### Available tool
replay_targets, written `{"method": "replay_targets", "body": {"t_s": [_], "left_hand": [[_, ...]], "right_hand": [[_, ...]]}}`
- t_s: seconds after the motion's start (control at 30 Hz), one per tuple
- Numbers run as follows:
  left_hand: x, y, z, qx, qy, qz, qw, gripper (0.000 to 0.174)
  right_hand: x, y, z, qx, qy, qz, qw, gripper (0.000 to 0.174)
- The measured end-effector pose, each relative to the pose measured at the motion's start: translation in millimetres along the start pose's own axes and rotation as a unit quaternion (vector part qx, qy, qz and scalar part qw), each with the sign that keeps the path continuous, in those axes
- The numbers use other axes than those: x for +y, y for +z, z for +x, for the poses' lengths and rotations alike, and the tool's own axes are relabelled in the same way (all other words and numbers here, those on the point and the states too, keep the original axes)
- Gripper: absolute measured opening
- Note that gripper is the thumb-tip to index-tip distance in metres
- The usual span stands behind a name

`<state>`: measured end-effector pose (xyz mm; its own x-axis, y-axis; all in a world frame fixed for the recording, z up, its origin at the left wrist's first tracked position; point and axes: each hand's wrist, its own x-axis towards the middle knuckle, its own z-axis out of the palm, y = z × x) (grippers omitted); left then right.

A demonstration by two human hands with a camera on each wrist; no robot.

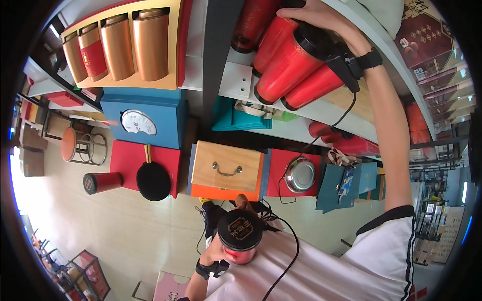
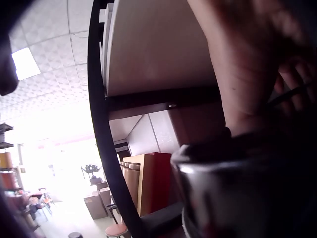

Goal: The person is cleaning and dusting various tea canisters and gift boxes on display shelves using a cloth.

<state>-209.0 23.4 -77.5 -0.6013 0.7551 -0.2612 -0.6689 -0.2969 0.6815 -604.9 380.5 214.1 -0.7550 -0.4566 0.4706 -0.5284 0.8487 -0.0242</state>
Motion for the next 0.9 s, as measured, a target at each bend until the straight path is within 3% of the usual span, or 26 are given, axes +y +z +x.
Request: {"method": "replay_targets", "body": {"t_s": [0.13, 0.2, 0.4, 0.53, 0.57, 0.6, 0.63, 0.67, 0.7, 0.73, 0.77, 0.83, 0.87, 0.9], "left_hand": [[-8.4, -2.4, -1.8, 0.006, 0.016, 0.015, 1.0, 0.133], [-24.7, -11.1, -6.8, 0.008, 0.006, 0.014, 1.0, 0.136], [-42.8, -33.1, -12.1, 0.013, 0.026, 0.086, 0.996, 0.138], [-19.4, -35.3, -15.0, 0.034, 0.02, 0.09, 0.995, 0.134], [-7.5, -29.2, -17.8, 0.039, 0.04, 0.019, 0.998, 0.118], [-13.3, -35.5, -24.1, 0.044, 0.04, 0.028, 0.998, 0.118], [-28.0, -48.0, -26.9, 0.024, 0.061, -0.006, 0.998, 0.106], [-33.2, -54.5, -26.2, 0.002, 0.083, -0.041, 0.996, 0.094], [-36.1, -55.8, -26.1, -0.007, 0.092, -0.061, 0.994, 0.094], [-33.7, -54.3, -21.7, -0.008, 0.089, -0.065, 0.994, 0.093], [-29.4, -50.7, -15.1, -0.007, 0.081, -0.063, 0.995, 0.093], [-18.2, -38.6, 4.3, -0.007, 0.062, -0.043, 0.997, 0.092], [-12.1, -33.5, 14.4, -0.01, 0.054, -0.028, 0.998, 0.091], [-8.1, -27.7, 23.6, -0.013, 0.043, -0.013, 0.999, 0.091]], "right_hand": [[17.9, 13.3, 1.0, 0.035, -0.012, -0.032, 0.999, 0.078], [9.4, 2.4, 4.5, -0.129, 0.125, 0.134, 0.975, 0.094], [8.2, -18.3, -40.7, -0.01, 0.099, -0.038, 0.994, 0.062], [-50.8, -47.0, -93.3, 0.043, 0.182, -0.06, 0.98, 0.048], [-65.4, -52.3, -110.0, 0.055, 0.216, -0.048, 0.974, 0.045], [-81.6, -53.5, -130.3, 0.153, 0.098, -0.062, 0.981, 0.04], [-96.9, -56.7, -153.9, 0.154, 0.049, -0.06, 0.985, 0.035], [-127.6, -54.2, -187.5, 0.147, 0.128, 0.071, 0.978, 0.035], [-159.4, -47.0, -222.0, 0.095, 0.285, 0.225, 0.927, 0.038], [-172.3, -33.5, -243.4, 0.095, 0.143, 0.166, 0.971, 0.039], [-188.8, -26.1, -263.1, -0.045, 0.178, 0.258, 0.949, 0.04], [-213.3, 22.2, -310.3, -0.144, 0.228, 0.424, 0.864, 0.058], [-221.7, 42.6, -333.2, -0.189, 0.364, 0.596, 0.69, 0.063], [-231.9, 59.2, -353.8, -0.213, 0.46, 0.729, 0.46, 0.069]]}}
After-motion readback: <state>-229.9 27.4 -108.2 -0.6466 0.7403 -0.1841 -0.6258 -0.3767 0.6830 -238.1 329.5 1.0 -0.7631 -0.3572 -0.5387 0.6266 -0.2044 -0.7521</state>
